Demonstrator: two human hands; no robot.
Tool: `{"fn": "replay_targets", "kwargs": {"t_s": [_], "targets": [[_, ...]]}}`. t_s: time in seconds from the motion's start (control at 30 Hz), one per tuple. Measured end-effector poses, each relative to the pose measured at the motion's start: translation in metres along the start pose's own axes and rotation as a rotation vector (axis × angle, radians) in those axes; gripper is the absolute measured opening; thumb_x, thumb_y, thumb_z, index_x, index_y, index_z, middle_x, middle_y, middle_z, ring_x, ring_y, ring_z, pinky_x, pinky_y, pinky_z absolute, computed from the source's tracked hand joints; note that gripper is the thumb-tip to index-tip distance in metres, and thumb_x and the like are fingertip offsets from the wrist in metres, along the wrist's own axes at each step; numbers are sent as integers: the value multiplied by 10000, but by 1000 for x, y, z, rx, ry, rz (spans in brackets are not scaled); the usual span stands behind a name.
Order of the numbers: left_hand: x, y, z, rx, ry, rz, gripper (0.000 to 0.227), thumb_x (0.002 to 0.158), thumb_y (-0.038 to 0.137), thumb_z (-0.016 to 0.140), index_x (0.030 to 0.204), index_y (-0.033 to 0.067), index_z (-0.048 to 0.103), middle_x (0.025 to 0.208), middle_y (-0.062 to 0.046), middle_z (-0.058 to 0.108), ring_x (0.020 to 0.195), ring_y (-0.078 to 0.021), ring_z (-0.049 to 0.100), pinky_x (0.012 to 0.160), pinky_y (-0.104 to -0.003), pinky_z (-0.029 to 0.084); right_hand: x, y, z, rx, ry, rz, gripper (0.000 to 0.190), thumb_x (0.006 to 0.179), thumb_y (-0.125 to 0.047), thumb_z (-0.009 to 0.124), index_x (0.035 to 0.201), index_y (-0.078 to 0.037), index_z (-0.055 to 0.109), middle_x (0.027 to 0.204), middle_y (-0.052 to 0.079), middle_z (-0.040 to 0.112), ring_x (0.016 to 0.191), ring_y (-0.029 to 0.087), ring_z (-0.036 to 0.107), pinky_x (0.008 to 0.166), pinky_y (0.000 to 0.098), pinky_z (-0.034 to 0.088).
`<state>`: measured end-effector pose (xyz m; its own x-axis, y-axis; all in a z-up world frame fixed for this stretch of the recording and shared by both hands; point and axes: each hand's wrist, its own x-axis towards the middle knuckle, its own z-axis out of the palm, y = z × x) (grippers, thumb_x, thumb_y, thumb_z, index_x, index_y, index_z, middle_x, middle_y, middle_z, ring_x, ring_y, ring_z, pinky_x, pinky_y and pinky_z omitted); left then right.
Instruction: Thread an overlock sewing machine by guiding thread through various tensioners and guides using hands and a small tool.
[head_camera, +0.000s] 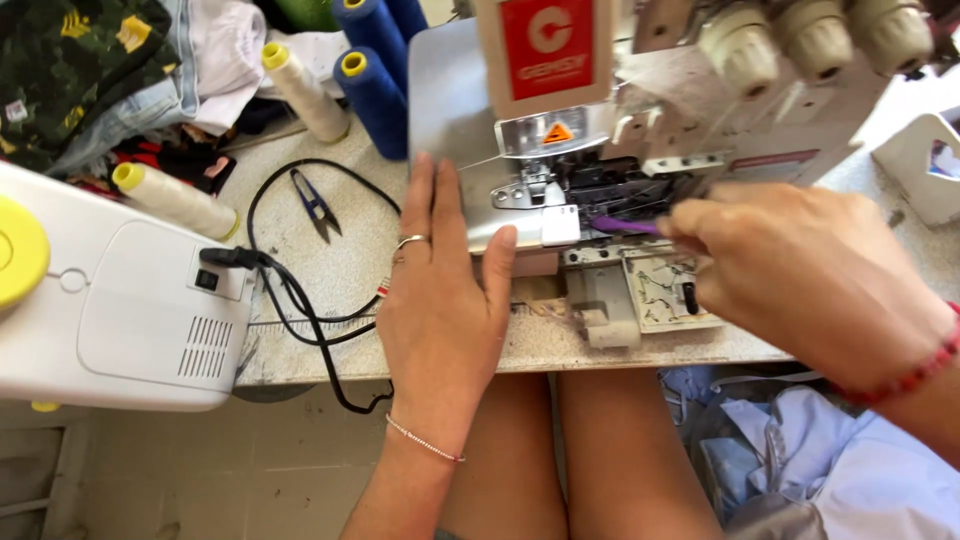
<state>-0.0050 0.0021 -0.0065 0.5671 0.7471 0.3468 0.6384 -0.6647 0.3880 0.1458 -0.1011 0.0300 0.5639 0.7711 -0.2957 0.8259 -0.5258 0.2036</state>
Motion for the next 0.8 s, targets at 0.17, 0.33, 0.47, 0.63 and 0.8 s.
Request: {"fn": "replay_targets", "kwargs": {"t_s": [0.17, 0.33, 0.47, 0.63, 0.8], "targets": [[-2, -3, 2, -6, 41, 32, 554, 867, 420, 286, 1277, 53, 348, 1368, -75, 292, 1053, -300, 542, 500, -396, 500, -2, 36, 44, -344, 185, -16, 121, 753, -201, 470, 684, -255, 553, 559, -42, 521, 567, 163, 558, 488, 286, 410], [-2, -4, 4, 36, 44, 18, 547, 867, 418, 302, 1286, 67, 340, 1369, -68, 294, 859, -301, 597, 426, -391, 474, -13, 39, 56, 271, 636, -104, 87, 866, -178, 595, 900, -186, 675, 683, 27, 583, 556, 223, 519, 515, 315, 399], [-3, -5, 5, 45, 67, 40, 549, 877, 417, 300, 1289, 56, 341, 1372, -61, 288, 951, -287, 589, 438, -381, 485, 2, 46, 56, 277, 577, -170, 142, 822, -198, 590, 930, -230, 675, 838, -40, 645, 640, 156, 588, 525, 305, 472], [-1, -2, 5, 13, 46, 12, 546, 870, 417, 306, 1293, 72, 325, 1371, -60, 290, 1019, -300, 556, 470, -417, 493, 8, 76, 60, 582, 441, -73, 146, 802, -16, 582, 910, -55, 673, 791, 106, 630, 724, 231, 573, 681, 323, 414], [-3, -2, 5, 28, 48, 16, 533, 879, 395, 326, 1289, 56, 336, 1377, -61, 275, 1007, -301, 550, 503, -403, 498, -10, 52, 49, 322, 648, -176, 126, 834, -163, 611, 937, -184, 680, 823, -40, 635, 710, 158, 580, 599, 290, 422]]}}
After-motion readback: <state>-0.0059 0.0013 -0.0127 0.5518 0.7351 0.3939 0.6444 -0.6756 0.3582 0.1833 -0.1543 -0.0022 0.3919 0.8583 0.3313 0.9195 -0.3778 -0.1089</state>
